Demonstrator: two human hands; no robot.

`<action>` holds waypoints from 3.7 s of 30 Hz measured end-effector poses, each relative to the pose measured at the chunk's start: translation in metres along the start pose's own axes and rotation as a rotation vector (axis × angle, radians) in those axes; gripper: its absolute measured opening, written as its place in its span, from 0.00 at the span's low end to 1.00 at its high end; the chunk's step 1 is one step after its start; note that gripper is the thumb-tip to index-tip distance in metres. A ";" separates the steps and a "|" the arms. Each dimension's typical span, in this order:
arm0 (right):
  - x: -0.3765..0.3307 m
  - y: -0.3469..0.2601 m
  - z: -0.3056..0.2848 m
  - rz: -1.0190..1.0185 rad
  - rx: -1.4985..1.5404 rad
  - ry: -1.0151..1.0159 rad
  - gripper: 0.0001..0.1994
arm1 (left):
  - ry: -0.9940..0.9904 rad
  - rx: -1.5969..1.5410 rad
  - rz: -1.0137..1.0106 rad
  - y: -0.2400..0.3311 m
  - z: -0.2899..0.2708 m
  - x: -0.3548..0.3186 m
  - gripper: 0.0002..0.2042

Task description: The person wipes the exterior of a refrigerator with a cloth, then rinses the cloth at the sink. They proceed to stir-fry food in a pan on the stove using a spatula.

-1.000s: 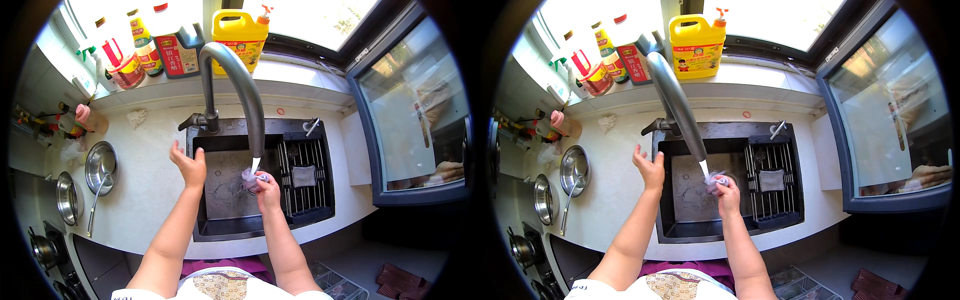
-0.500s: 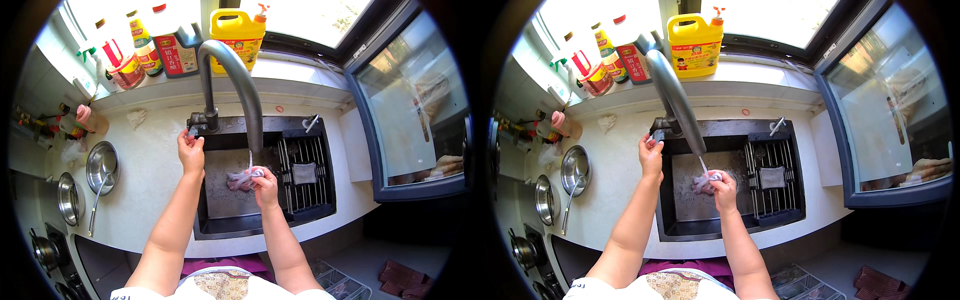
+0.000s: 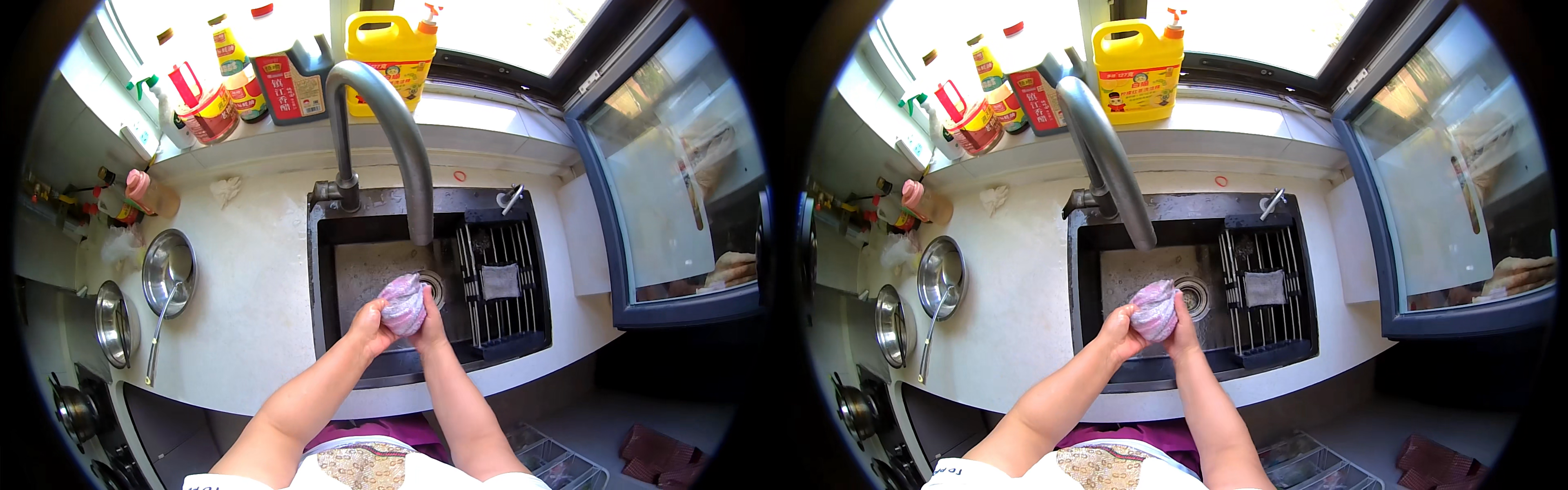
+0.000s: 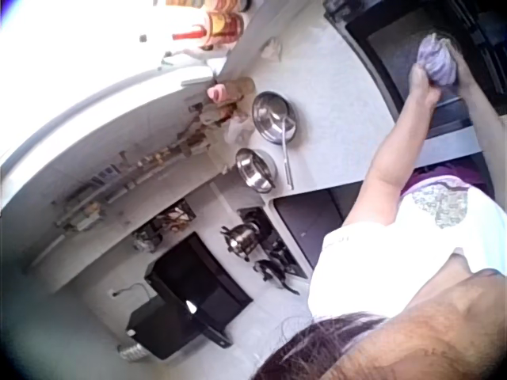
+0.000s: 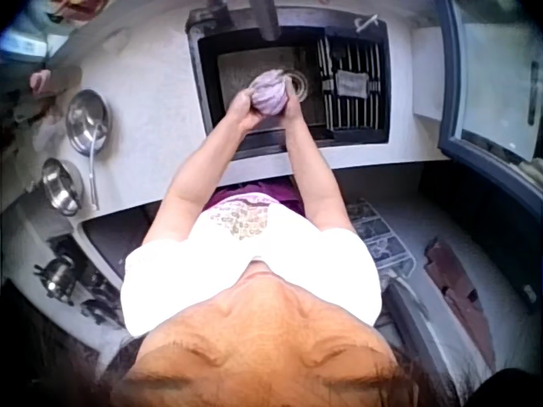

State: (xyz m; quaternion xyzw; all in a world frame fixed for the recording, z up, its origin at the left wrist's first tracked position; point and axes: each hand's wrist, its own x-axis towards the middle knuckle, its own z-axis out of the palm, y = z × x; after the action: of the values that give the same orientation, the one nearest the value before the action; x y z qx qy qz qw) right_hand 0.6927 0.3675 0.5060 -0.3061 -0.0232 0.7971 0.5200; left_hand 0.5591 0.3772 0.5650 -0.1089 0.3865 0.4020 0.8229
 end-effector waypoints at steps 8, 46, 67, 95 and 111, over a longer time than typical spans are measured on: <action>-0.002 0.001 0.016 -0.091 -0.408 0.118 0.10 | -0.072 0.936 -0.053 -0.005 -0.023 -0.001 0.30; -0.039 -0.014 0.078 -0.103 -0.661 0.340 0.18 | -0.085 0.388 0.276 0.011 -0.027 0.013 0.11; 0.199 -0.039 0.091 -1.231 -2.153 0.123 0.13 | 0.108 0.481 0.437 0.064 -0.048 -0.020 0.12; 0.144 0.123 0.110 -0.936 -2.103 0.004 0.20 | 0.599 0.724 1.020 0.111 -0.139 -0.053 0.12; 0.029 0.082 0.194 -0.663 -1.521 -0.307 0.04 | -0.149 -0.042 0.576 0.137 -0.092 -0.122 0.24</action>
State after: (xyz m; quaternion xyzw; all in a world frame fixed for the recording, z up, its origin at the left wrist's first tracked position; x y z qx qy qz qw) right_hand 0.5190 0.4087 0.6206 -0.4385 -0.7127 0.4031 0.3705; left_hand 0.3608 0.3513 0.6087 0.0181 0.3313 0.6340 0.6986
